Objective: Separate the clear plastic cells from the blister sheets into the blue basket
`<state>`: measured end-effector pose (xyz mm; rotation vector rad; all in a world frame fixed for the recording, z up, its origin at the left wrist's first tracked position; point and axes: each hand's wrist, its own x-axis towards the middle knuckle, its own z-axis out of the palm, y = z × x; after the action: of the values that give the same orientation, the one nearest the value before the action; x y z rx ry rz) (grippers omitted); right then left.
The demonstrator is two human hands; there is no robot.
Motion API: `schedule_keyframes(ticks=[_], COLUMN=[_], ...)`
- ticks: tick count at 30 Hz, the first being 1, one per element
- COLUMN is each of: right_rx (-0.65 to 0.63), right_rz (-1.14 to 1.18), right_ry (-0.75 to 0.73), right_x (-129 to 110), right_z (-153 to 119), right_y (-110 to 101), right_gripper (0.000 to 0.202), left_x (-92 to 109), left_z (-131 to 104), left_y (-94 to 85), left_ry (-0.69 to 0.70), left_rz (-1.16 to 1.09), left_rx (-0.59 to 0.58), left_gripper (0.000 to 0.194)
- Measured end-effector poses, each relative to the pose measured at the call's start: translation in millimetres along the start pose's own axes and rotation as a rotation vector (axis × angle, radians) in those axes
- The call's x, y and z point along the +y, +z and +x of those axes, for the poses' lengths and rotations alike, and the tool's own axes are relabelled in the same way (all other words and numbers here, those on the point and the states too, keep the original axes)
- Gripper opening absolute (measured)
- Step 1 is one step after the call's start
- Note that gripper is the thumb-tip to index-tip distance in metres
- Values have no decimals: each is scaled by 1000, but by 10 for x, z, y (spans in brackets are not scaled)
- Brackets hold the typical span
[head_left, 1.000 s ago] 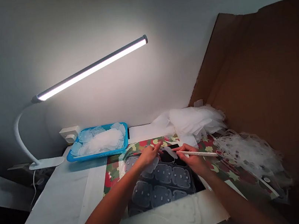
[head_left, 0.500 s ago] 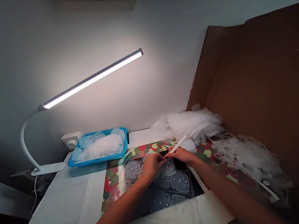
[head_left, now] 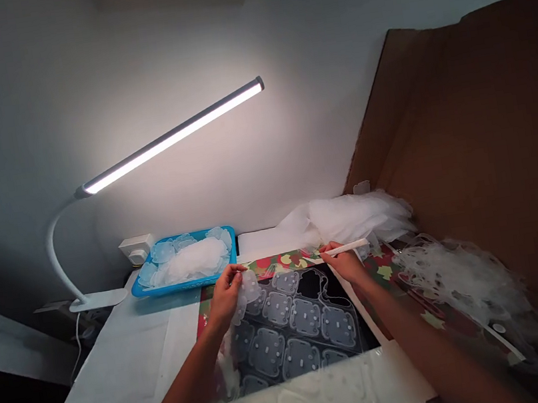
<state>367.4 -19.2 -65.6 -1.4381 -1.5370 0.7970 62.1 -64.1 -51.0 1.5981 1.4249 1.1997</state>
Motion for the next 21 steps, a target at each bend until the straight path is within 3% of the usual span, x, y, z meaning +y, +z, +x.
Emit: schedule_keyframes(ticks=[3, 6, 9, 13, 21], right_rx=[-123, -319, -318, -295, -341], right_rz=[44, 9, -67, -87, -185], right_ry=[-110, -262, -349, -395, -412], right_x=[-178, -270, -253, -226, -247], right_z=[-123, -285, -378, -387, -416], right_y=[282, 627, 825, 854, 838], right_gripper=[16, 13, 11, 11, 15], left_x=[-10, 3, -7, -44, -68], left_z=[-33, -169, -297, -357, -395], left_y=[2, 163, 287, 309, 308], left_ry=[-29, 137, 274, 266, 254], left_rz=[170, 474, 759, 915, 956], left_rx=[-61, -166, -293, -401, -434], left_gripper=[29, 19, 33, 42, 42])
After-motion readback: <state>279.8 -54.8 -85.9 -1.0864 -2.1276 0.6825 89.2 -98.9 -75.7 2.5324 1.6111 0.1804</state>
